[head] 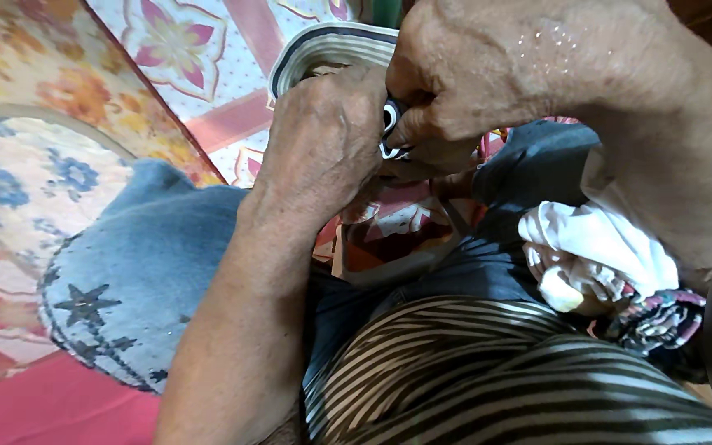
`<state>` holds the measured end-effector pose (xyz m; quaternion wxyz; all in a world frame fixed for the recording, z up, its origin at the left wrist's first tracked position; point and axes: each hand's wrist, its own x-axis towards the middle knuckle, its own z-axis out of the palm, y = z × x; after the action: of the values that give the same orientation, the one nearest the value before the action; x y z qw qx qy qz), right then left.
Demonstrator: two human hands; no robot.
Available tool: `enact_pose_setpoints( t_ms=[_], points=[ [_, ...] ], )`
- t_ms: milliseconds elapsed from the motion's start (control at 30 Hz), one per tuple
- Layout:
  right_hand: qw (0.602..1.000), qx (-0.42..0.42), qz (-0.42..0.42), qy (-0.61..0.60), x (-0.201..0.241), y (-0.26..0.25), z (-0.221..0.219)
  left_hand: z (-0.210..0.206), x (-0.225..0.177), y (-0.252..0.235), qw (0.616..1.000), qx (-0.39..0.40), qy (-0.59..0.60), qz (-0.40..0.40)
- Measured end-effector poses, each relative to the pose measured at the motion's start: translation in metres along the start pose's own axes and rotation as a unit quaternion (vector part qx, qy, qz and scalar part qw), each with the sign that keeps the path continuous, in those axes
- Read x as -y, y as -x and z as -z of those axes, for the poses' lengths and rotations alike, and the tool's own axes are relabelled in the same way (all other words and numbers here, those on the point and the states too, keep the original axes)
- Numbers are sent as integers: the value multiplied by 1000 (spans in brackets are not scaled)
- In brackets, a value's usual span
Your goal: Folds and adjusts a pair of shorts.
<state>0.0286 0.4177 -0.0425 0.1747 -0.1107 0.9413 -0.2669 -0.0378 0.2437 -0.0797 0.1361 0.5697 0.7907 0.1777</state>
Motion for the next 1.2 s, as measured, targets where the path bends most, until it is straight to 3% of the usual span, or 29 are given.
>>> enact_pose_setpoints(
  t_ms=[200, 633, 833, 1033, 1100, 1200],
  points=[
    [998, -24, 4, -50, 6, 4, 12, 8, 6, 2, 998, -43, 53, -1],
    [954, -189, 176, -149, -3, 5, 7, 21, 12, 5, 958, -138, 251, 11],
    [950, -193, 184, -163, -9, 5, 8, 26, 17, 6, 937, -170, 304, 26],
    [967, -117, 170, -150, -21, 7, 14, 42, 26, 18, 929, -238, 279, 50],
    [961, -124, 144, -200, -19, 7, 14, 42, 28, 19, 925, -243, 287, 56],
    [909, -172, 136, -355, -16, 7, 14, 42, 25, 19, 915, -234, 319, 76]
  ],
)
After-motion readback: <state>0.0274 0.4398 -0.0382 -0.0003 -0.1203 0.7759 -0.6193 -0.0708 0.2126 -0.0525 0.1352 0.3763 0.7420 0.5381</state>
